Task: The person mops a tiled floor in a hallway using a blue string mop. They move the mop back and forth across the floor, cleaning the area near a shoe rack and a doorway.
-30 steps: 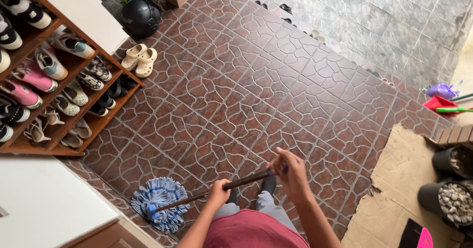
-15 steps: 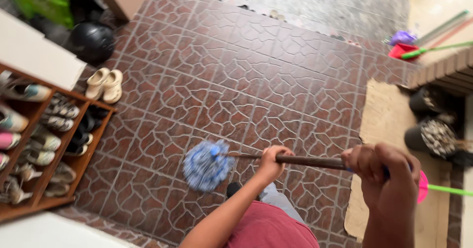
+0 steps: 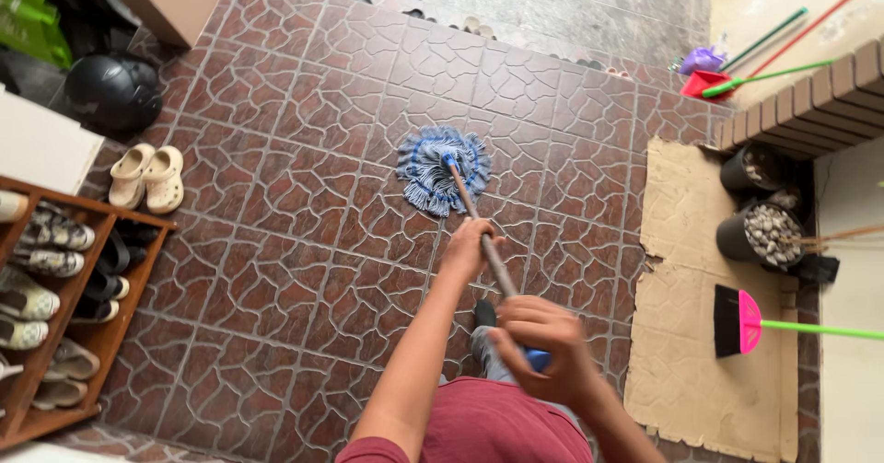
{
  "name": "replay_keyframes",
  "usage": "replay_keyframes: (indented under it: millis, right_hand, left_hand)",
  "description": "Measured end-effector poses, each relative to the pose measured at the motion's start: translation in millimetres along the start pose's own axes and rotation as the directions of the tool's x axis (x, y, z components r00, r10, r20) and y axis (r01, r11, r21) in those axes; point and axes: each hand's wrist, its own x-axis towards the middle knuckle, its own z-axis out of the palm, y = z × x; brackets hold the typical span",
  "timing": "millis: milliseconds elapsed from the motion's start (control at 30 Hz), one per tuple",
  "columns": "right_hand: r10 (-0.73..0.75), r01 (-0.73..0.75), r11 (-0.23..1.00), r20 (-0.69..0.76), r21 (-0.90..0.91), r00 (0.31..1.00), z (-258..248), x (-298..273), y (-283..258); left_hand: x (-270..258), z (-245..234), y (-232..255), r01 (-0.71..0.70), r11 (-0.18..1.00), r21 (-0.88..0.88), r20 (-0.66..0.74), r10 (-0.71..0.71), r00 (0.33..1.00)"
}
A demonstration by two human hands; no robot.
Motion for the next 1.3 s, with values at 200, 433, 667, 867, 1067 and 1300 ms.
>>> replay_keyframes:
  millis: [200,433,667,867,1067,1300]
  right_hand:
    - [-0.037,0.039,0.991,-0.014,0.130,0.999,-90,9,36]
    - [0.027,-0.071,0.878,0.099,0.474,0.995,-201,69,140]
    - [0.368,-0.390,0.585,0.196,0.711,0.909,-170,127,276]
    - [0.374,-0.568,0.484,0.430,0.665,0.822,-64,110,277]
    - [0.210,-0.721,0.407,0.711,0.560,0.671,-18,77,247]
    - [0.407,-0.791,0.510,0.716,0.337,0.567,-107,120,259]
  left_hand:
    - [-3,11,53,-0.151,0.988,0.015,-0.031,0.151,0.988]
    - [17,19,102,-0.064,0.997,0.034,-0.165,0.068,0.984]
    - [10,38,66,0.111,0.993,0.040,-0.340,-0.091,0.936]
    - [-54,39,-10,0.319,0.946,0.062,-0.596,-0.221,0.772]
    - [-121,46,-76,0.618,0.783,0.075,-0.616,-0.450,0.646]
    - [-46,69,-35,0.318,0.948,0.003,-0.668,-0.235,0.706]
